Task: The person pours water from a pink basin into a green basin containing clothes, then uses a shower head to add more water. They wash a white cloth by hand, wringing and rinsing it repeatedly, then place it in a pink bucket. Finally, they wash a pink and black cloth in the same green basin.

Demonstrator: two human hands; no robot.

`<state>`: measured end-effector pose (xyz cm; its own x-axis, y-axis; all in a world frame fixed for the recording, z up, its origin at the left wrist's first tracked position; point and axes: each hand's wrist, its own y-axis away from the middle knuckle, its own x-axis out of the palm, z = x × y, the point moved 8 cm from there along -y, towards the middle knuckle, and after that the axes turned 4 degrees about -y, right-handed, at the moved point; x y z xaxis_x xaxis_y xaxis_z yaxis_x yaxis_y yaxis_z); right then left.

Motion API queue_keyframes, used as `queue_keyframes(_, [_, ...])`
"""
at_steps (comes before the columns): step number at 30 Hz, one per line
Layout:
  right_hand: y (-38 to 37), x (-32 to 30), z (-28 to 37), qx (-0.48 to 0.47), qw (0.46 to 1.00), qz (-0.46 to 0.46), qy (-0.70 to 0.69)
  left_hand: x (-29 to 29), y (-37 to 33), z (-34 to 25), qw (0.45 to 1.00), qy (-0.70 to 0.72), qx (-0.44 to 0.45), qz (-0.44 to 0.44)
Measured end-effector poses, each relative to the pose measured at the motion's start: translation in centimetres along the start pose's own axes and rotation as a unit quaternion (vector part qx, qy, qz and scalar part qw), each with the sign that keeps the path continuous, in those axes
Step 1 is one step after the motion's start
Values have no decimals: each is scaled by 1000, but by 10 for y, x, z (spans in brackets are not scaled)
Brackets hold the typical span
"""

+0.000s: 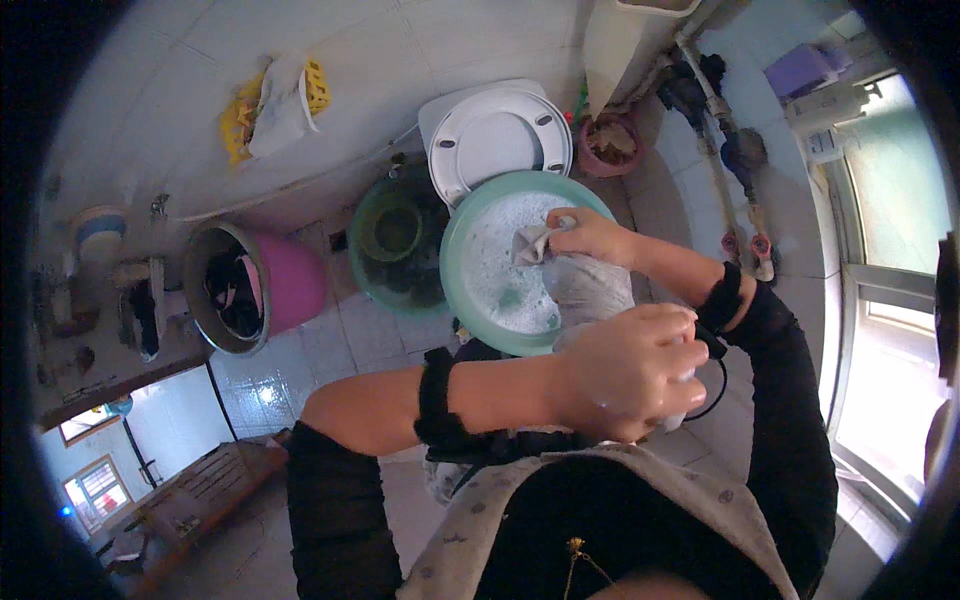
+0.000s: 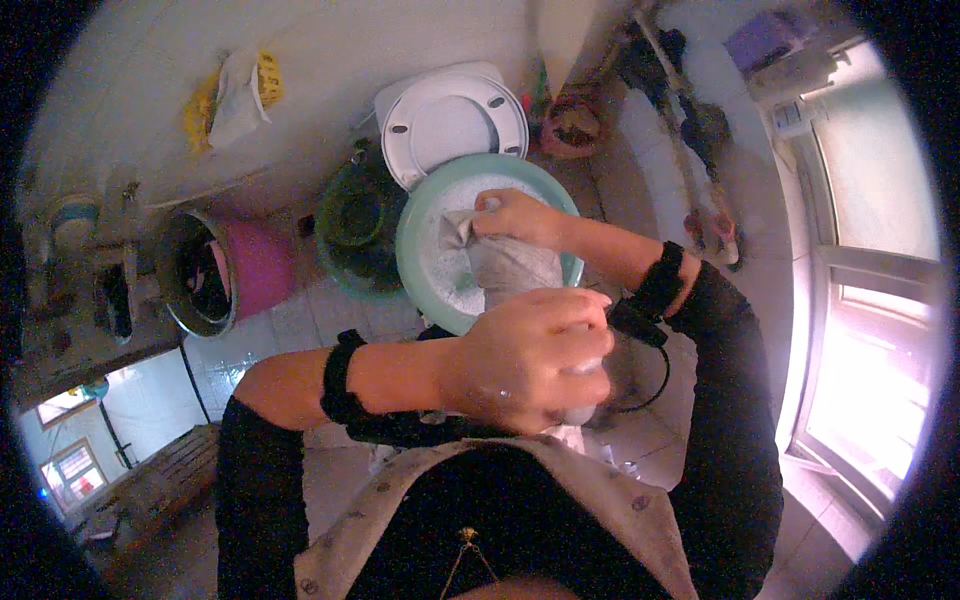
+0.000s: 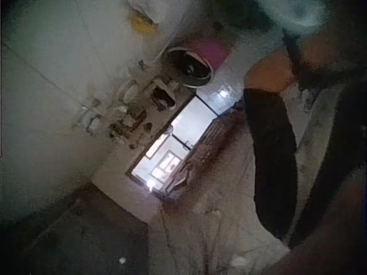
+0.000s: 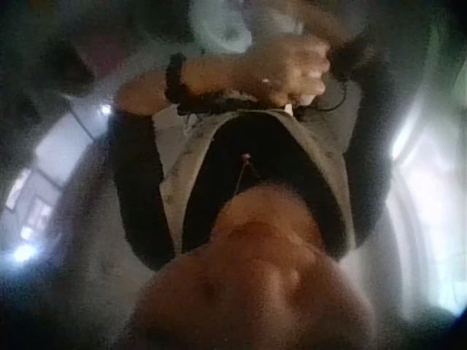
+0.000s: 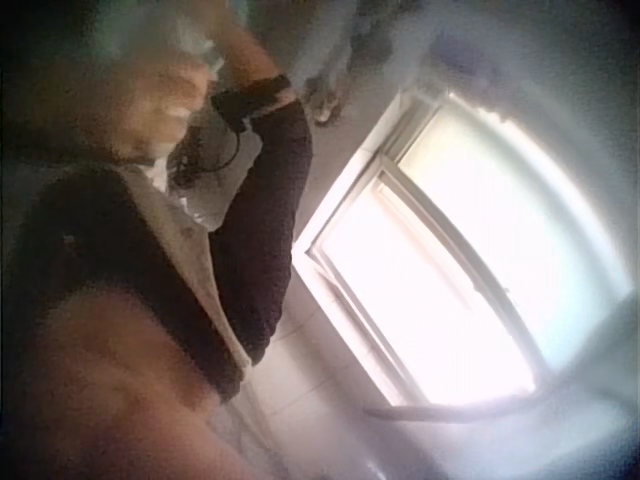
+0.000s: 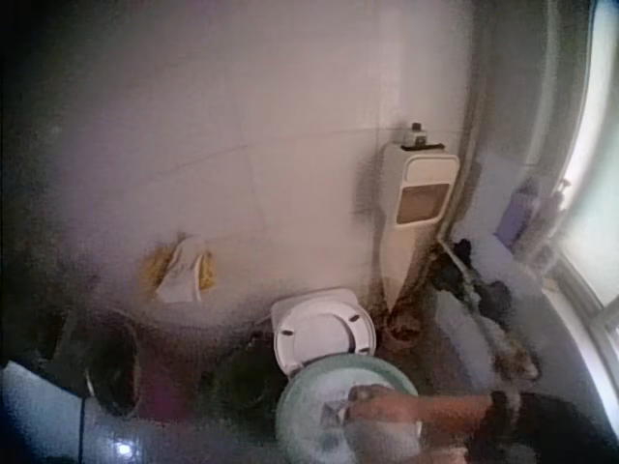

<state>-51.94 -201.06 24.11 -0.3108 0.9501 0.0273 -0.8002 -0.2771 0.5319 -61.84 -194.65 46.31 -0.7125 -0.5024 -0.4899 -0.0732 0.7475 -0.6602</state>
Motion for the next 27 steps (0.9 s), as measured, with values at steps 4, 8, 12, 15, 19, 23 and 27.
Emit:
queue_keyframes(4, [-4,19,-16,-66,980,11,186,35,26,30,996,13,-87,15])
queue_keyframes(8, [-17,44,-57,-114,941,34,317,76,104,94,974,25,-226,11])
queue_keyframes(12, [-16,8,-118,-32,972,-127,197,60,276,147,841,-60,-519,-143])
queue_keyframes(15, [-15,1,-165,63,958,-266,83,68,431,142,585,21,-764,-272])
queue_keyframes(19, [-47,44,-176,-2,954,-289,83,100,543,102,464,-8,-802,-376])
queue_keyframes(23, [-77,126,-164,-46,953,-217,206,125,621,43,445,-27,-814,-373])
queue_keyframes(27, [-91,224,-151,-80,942,-157,285,148,688,-22,375,77,-809,-446])
